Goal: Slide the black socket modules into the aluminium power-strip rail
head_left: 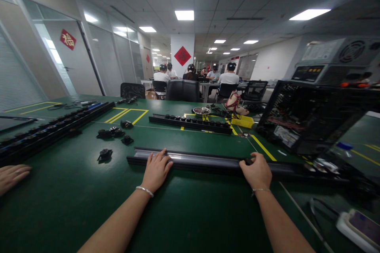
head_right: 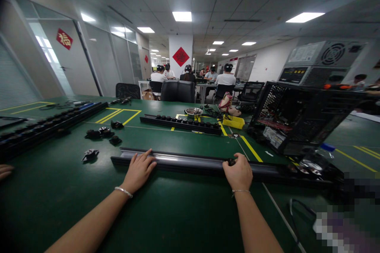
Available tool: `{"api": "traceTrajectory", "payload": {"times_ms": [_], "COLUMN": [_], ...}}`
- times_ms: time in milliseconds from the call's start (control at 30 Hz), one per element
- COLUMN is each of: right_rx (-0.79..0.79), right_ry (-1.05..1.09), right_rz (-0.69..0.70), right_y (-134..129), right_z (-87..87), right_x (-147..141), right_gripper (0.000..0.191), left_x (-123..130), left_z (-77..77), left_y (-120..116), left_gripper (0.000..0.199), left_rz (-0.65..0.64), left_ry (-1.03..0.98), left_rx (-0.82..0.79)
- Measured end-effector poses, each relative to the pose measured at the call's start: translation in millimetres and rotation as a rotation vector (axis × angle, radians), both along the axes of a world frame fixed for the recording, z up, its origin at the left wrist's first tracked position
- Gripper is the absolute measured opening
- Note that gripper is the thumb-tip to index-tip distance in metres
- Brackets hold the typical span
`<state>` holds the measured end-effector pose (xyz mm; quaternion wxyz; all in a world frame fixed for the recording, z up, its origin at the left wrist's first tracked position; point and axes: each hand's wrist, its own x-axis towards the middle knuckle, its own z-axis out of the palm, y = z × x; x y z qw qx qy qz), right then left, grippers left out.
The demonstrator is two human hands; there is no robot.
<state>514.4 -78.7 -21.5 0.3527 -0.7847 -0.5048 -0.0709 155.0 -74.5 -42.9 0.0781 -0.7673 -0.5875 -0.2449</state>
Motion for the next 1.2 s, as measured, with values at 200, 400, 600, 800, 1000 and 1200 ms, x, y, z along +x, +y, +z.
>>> {"api": "traceTrajectory", "payload": {"times_ms": [200, 400, 600, 800, 1000, 1200], "right_rx": [-0.024, -0.036, -0.022, -0.02, -0.041, -0.046], "right_ry": [-0.024, 0.002, 0.006, -0.022, -0.023, -0.014], "right_rz": [0.004, 0.031, 0.055, 0.074, 0.089, 0.114], "right_y": [-0.8, -1.0, -0.9, -0.8, -0.2, 0.4], "right_z": [1.9, 3.3, 2.5, 2.9, 2.9, 2.6], "right_x": [-5.9, -9.1, -12.0, -17.6, -21.1, -25.1], "right_gripper": [0.041, 0.042, 0.042, 0.04, 0.039, 0.04], "left_x": [0.4, 0.6, 0.8, 1.5, 4.1, 7.5], "left_z": [0.6, 2.0, 2.7, 1.0, 1.9, 1.1], "left_y": [-0.3, -1.4, -1.3, -1.5, -4.4, -6.3], "left_gripper": [0.033, 0.034, 0.034, 0.032, 0.033, 0.033], "left_rz": [0.007, 0.009, 0.005, 0.007, 0.022, 0.039], "left_ry": [0.008, 0.011, 0.003, -0.006, 0.011, 0.033], "left_rx": [0.003, -0.006, -0.015, 0.025, 0.027, 0.068]}}
